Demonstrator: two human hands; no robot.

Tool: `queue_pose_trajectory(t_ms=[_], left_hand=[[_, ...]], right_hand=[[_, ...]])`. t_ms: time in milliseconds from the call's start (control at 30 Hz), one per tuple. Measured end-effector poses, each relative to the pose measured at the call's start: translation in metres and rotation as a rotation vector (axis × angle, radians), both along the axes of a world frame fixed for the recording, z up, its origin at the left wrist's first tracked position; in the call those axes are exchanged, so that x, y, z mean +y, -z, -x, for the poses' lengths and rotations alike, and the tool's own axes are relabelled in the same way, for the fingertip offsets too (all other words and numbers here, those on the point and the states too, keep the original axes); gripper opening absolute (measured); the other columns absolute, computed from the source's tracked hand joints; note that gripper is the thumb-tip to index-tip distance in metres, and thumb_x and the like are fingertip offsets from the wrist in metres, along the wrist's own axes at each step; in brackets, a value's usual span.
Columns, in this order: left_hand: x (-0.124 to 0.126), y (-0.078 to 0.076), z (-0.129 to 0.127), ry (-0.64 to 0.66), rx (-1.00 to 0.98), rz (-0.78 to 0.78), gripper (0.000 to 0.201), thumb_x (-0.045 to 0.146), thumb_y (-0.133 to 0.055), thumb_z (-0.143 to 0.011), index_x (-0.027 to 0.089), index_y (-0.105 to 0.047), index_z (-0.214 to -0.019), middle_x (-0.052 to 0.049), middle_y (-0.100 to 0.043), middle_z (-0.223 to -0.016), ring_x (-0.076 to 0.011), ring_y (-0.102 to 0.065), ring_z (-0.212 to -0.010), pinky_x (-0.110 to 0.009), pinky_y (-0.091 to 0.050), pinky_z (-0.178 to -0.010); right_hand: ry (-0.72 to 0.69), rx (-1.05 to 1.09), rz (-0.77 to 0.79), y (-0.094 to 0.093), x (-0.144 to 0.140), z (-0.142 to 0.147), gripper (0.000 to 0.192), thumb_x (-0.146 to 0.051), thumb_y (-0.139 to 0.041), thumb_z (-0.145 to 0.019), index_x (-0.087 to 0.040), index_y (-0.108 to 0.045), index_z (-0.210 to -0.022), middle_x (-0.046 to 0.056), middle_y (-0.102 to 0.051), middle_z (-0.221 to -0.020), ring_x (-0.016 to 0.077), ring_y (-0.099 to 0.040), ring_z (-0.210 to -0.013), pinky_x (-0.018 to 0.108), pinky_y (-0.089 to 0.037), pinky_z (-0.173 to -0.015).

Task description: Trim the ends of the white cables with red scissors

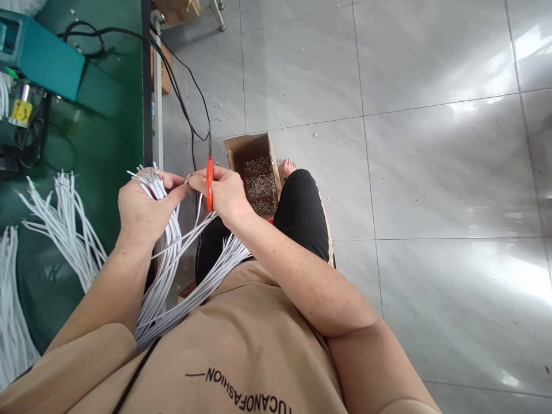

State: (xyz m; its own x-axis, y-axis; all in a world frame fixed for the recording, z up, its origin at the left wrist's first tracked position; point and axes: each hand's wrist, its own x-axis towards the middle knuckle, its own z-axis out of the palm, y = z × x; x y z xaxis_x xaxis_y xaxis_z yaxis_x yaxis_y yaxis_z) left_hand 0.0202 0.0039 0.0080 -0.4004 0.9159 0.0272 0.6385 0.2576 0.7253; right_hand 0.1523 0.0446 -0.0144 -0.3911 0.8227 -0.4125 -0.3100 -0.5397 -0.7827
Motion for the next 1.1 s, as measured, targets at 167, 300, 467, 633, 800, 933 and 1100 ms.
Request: queue_pose_trajectory(t_ms=[167, 300, 467, 633, 800, 933, 1100], left_hand=[[0.000, 0.007, 0.005, 0.009, -0.148, -0.061, 0.023, 0.020, -0.076, -0.069, 0.022, -0.053, -0.064, 0.001, -0.072, -0.079, -0.0189, -0.067, -0.078, -0.033, -0.052, -0.076], [0.001, 0.004, 0.007, 0.091, -0.551, 0.006, 0.024, 0.021, -0.075, -0.071, 0.020, -0.051, -0.067, 0.001, -0.068, -0.073, -0.0142, -0.064, -0.067, -0.027, -0.050, -0.064], [0.003, 0.001, 0.008, 0.092, -0.776, 0.070, 0.031, 0.023, -0.079, -0.069, 0.019, -0.048, -0.067, 0.000, -0.066, -0.068, -0.0108, -0.061, -0.060, -0.021, -0.043, -0.053], [0.005, 0.005, 0.009, 0.080, -0.805, 0.057, 0.033, 0.023, -0.082, -0.066, 0.020, -0.049, -0.067, 0.001, -0.063, -0.063, -0.0102, -0.059, -0.059, -0.021, -0.042, -0.052], [0.005, -0.001, 0.016, 0.113, -0.730, 0.189, 0.027, 0.020, -0.080, -0.067, 0.019, -0.068, -0.090, -0.004, -0.069, -0.083, -0.0150, -0.065, -0.073, -0.028, -0.053, -0.065], [0.004, -0.005, 0.025, 0.107, -0.790, 0.249, 0.042, 0.010, -0.074, -0.068, 0.018, -0.068, -0.110, -0.008, -0.072, -0.101, -0.0203, -0.067, -0.094, -0.033, -0.057, -0.077], [0.004, -0.003, 0.023, 0.133, -0.837, 0.275, 0.047, 0.010, -0.073, -0.072, 0.018, -0.065, -0.117, -0.006, -0.071, -0.103, -0.0190, -0.067, -0.094, -0.033, -0.057, -0.079]], right_hand=[[0.022, 0.105, 0.031, 0.004, -0.002, 0.005, 0.022, -0.017, -0.065, -0.072, -0.017, -0.052, -0.055, -0.006, -0.045, -0.053, 0.0059, -0.039, -0.053, 0.022, -0.031, -0.052], [0.023, 0.127, 0.047, 0.006, -0.003, 0.008, 0.028, -0.019, -0.065, -0.074, -0.017, -0.048, -0.052, -0.006, -0.043, -0.052, 0.0058, -0.038, -0.052, 0.021, -0.031, -0.053], [0.026, 0.013, 0.015, 0.004, 0.000, 0.002, 0.036, -0.037, -0.070, -0.078, -0.018, -0.048, -0.057, -0.007, -0.040, -0.051, 0.0065, -0.039, -0.053, 0.022, -0.032, -0.054], [0.023, 0.071, -0.136, -0.003, -0.001, -0.003, 0.030, -0.044, -0.069, -0.079, -0.018, -0.058, -0.070, -0.004, -0.052, -0.061, 0.0091, -0.052, -0.064, 0.023, -0.044, -0.066], [-0.011, -0.065, -0.226, 0.009, -0.003, 0.000, 0.031, -0.047, -0.071, -0.075, -0.017, -0.063, -0.073, -0.001, -0.062, -0.071, 0.0111, -0.056, -0.070, 0.025, -0.047, -0.071], [0.112, -0.205, -0.201, 0.016, -0.003, 0.000, 0.032, -0.048, -0.064, -0.080, -0.017, -0.064, -0.078, -0.001, -0.062, -0.076, 0.0115, -0.056, -0.075, 0.025, -0.046, -0.074], [0.102, -0.334, -0.407, 0.002, 0.002, -0.004, 0.023, -0.040, -0.058, -0.086, -0.018, -0.066, -0.090, 0.002, -0.065, -0.091, 0.0127, -0.057, -0.084, 0.025, -0.045, -0.078]])
